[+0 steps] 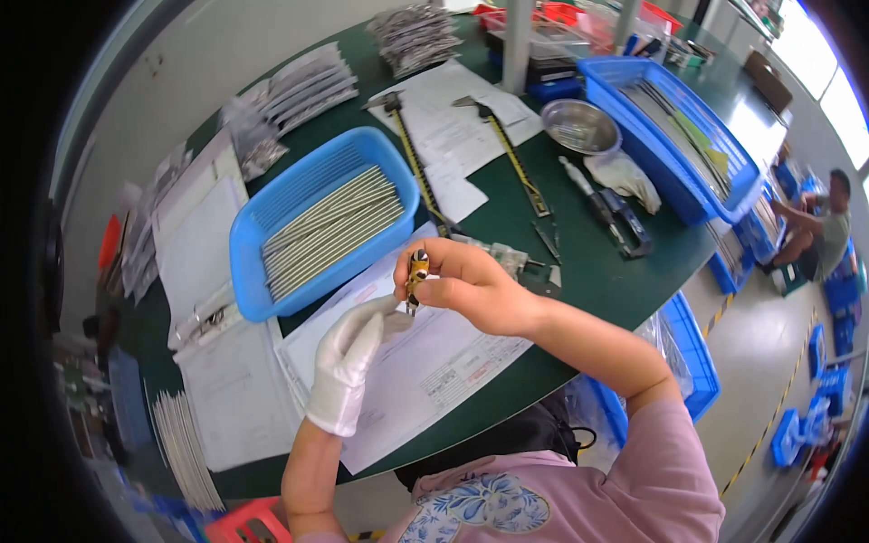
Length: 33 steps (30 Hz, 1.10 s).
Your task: Measuring the length of metal rods using a digital caliper and organizing them on a factory workbench based on technical specifications.
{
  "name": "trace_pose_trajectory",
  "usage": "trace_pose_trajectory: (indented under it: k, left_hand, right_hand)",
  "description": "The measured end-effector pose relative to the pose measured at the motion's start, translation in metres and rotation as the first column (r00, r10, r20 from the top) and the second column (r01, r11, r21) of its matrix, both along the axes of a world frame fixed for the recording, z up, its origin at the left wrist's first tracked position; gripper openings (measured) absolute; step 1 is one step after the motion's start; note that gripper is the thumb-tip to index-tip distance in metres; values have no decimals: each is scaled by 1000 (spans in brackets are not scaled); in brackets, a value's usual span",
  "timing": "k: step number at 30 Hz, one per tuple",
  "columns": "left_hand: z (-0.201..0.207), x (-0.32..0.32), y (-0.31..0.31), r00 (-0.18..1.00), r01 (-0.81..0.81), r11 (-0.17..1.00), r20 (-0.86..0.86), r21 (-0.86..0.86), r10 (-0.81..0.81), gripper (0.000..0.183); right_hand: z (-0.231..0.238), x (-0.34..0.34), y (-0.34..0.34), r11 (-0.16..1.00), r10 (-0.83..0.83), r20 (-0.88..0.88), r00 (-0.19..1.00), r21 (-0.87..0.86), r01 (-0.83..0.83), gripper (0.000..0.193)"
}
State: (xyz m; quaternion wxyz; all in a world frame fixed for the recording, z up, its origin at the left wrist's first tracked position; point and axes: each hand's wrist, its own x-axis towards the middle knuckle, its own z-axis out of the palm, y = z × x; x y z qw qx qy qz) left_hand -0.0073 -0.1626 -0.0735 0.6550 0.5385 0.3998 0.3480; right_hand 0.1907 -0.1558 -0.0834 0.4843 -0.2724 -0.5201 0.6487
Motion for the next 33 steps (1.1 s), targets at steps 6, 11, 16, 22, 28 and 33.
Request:
trace_pose_trajectory:
  k: [6,11,16,22,28,33]
  left_hand:
    - [-14,-14,-7,980,-47,963,173,-265,96,13]
    - [-24,-15,-15,974,-151,963,135,-225,184,5]
    - [-31,-15,-19,939,-332,943,-82,40,334,4]
    - [-34,-16,-17,921,-201,865,-213,460,327,8]
    - [-36,-15,-17,933,-198,899,-207,389,295,7]
    - [-22,-15,-17,934,-350,931,-114,-105,338,6]
  right_hand:
    - [-16,-27,0,996,88,-21,996,-13,-88,22]
    - [-27,-35,-5,991,75,58,996,106,-81,24]
    - [-22,-39,-8,949,-248,-13,969,-206,240,22]
    - [-19,-27,-14,976,-73,230,970,-184,117,21]
    - [-19,-33,-17,982,-185,344,921,24,189,12]
    - [-23,-25,-9,930,-73,-4,997,-362,66,25]
